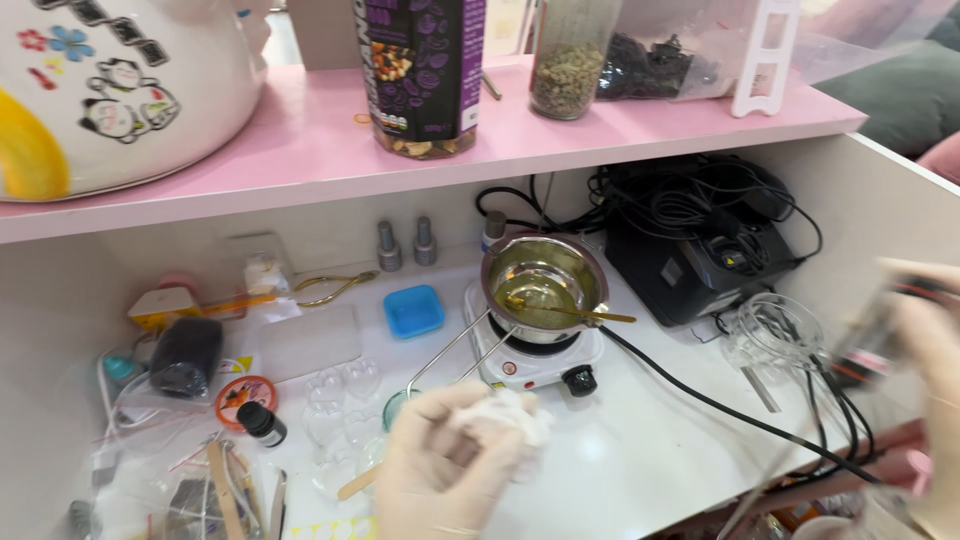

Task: Melting wax in a small pot over a heater and monitoring the temperature using a digital thermometer.

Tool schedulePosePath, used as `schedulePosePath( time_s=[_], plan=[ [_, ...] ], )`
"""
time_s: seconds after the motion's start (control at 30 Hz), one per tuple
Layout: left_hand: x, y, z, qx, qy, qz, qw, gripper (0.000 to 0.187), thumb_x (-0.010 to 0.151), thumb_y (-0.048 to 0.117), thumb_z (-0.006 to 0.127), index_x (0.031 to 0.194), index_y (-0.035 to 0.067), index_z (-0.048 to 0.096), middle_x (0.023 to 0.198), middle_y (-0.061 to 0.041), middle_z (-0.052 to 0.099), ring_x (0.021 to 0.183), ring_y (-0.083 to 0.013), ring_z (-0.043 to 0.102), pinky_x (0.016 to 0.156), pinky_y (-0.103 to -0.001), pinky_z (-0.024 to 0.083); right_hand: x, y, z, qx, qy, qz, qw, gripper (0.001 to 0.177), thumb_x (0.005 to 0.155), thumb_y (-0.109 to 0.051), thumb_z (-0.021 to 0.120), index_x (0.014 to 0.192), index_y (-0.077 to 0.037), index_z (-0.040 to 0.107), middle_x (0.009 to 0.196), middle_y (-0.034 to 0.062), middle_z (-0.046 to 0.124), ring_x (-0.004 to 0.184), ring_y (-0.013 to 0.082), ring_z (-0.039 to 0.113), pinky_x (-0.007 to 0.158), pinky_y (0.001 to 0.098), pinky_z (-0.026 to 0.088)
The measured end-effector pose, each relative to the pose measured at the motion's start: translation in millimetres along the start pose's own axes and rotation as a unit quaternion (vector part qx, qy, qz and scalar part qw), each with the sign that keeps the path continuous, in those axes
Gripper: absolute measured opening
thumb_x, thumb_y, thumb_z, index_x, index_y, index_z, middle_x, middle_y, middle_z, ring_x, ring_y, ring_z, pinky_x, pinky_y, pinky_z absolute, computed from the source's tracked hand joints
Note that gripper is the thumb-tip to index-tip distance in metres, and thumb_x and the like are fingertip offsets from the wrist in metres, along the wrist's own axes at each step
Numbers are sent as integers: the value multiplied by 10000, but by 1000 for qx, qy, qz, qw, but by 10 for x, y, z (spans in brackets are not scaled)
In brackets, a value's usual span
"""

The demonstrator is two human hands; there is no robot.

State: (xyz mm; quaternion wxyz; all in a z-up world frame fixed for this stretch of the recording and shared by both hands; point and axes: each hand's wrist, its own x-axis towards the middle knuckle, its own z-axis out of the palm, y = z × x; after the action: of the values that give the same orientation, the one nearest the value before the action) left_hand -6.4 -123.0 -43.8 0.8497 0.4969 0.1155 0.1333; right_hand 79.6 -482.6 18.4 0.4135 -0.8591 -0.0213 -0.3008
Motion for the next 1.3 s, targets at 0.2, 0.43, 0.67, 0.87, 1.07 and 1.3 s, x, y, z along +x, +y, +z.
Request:
schedulePosePath(
  time_s=[0.2,0.43,0.67,0.87,1.07,1.3],
  plan=[
    [-17,-888,148,-3,-124,-98,987,215,743,-119,798,905,-43,681,977,-254,836,831,-268,826,724,-339,715,327,-606,943,-165,-211,190,945,416,883,-178,721,1297,-160,694,918,136,759,746,246,728,724,350,560],
    [-15,-1202,102,94,-233,-168,953,181,740,-55,795,906,19,791,1058,-147,884,885,-167,862,875,-255,699,375,-222,1600,-314,-430,78,843,385,924,-330,696,1267,-159,668,1070,65,783,826,175,785,838,304,632],
    [-25,-1363,153,263,-205,-189,924,254,749,14,749,941,118,878,821,17,851,726,9,781,699,-82,627,177,-81,1704,-330,-496,-17,803,308,835,-320,755,1085,-144,713,873,28,770,713,186,722,717,309,604],
    [17,-1508,191,282,-247,-67,925,213,788,57,738,941,180,821,1022,63,752,774,1,637,694,-124,558,174,-20,1770,-386,-499,21,775,382,918,-277,665,1293,-216,631,809,49,739,641,165,721,635,308,620],
    [70,-1315,473,470,-262,201,819,498,855,126,709,1324,149,544,1041,-1,772,882,-215,742,725,-372,556,270,527,1782,-342,-449,-79,822,326,789,-269,801,1055,-103,710,815,73,745,688,238,729,697,335,613],
    [299,-1661,873,563,-291,378,675,181,766,-2,649,941,16,610,1074,-186,531,1017,-314,555,739,-337,565,405,277,1472,-302,-421,-67,853,476,730,-142,810,1193,-121,702,1180,12,720,878,184,748,861,288,608]
  ],
)
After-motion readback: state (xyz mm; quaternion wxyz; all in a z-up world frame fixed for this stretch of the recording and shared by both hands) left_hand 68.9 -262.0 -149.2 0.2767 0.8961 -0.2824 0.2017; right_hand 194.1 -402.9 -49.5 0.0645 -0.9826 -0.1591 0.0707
